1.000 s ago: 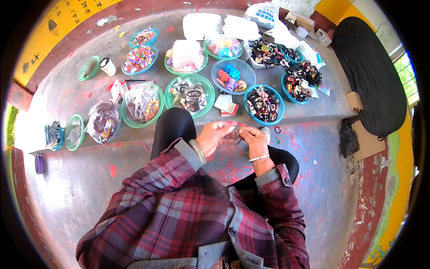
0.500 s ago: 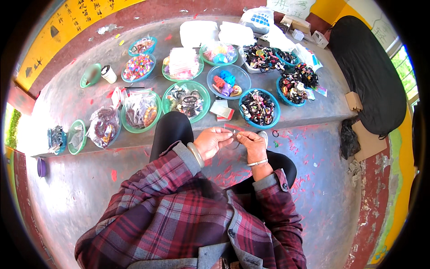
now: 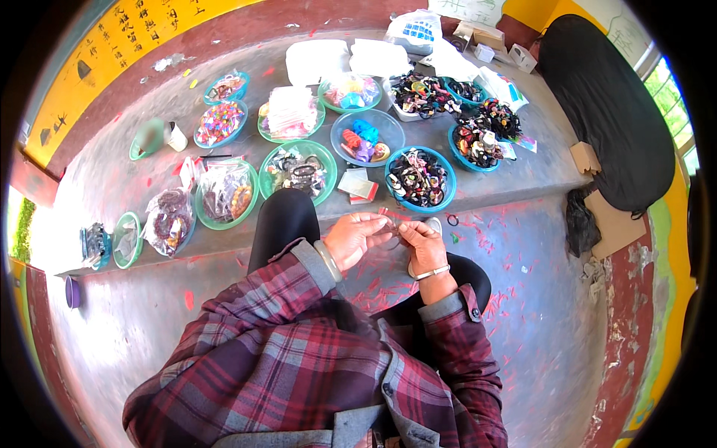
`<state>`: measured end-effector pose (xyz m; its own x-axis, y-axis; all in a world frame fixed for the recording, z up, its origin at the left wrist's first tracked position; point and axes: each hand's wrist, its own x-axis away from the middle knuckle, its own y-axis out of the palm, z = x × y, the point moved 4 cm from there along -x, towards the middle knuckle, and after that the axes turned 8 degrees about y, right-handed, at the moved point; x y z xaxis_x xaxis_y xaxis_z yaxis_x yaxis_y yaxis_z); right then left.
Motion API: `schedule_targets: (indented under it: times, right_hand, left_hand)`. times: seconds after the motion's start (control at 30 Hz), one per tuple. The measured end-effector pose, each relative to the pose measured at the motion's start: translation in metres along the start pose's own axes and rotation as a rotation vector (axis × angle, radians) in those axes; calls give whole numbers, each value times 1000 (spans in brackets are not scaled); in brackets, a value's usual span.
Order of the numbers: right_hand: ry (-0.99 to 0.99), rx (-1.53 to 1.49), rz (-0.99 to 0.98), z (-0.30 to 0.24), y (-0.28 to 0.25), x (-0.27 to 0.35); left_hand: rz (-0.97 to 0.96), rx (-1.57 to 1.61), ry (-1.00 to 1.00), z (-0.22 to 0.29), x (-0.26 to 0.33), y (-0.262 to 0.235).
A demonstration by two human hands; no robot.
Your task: The person sits on the floor and repeatedly picks small hair accessories from bowls, places them into small clear plastic bags, and sets the filled bags aside. The workspace contains multiple bowls of colorful hair accessories and stacks of empty bags.
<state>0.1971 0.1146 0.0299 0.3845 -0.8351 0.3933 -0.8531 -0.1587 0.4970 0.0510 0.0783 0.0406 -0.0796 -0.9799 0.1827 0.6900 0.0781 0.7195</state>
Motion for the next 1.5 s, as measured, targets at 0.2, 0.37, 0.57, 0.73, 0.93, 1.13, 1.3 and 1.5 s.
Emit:
schedule_targets:
  times: [0.2,0.37,0.57,0.73,0.93,1.13,1.3,1.5]
  right_hand:
    - [-38,28,-49,-7,7,5]
    - [-71,103,-55,-17,24,10]
    - [-66,85,-94,-16,40,10]
    - [-109,225,-4,-16,38,9]
    - [-783,732,239,-57,49,34]
    - [-914,921,178,-49,74,37]
    - [-1095,1117,198,-43,68,39]
    - [-1139,1215,184,-41,76,42]
  left_hand:
    - [25,34,10,5,3,2]
    - [-12,47,42,20,9,6]
    - [-6,32,52,34,18,4]
    - [-14,-53,137,36,20,-1]
    - [91,-307,144,32,23,-3]
    - [45,-494,163,29,21,8]
    - [-52,-704,298,25,17,7]
    - [-111,-966,472,17,14,-4]
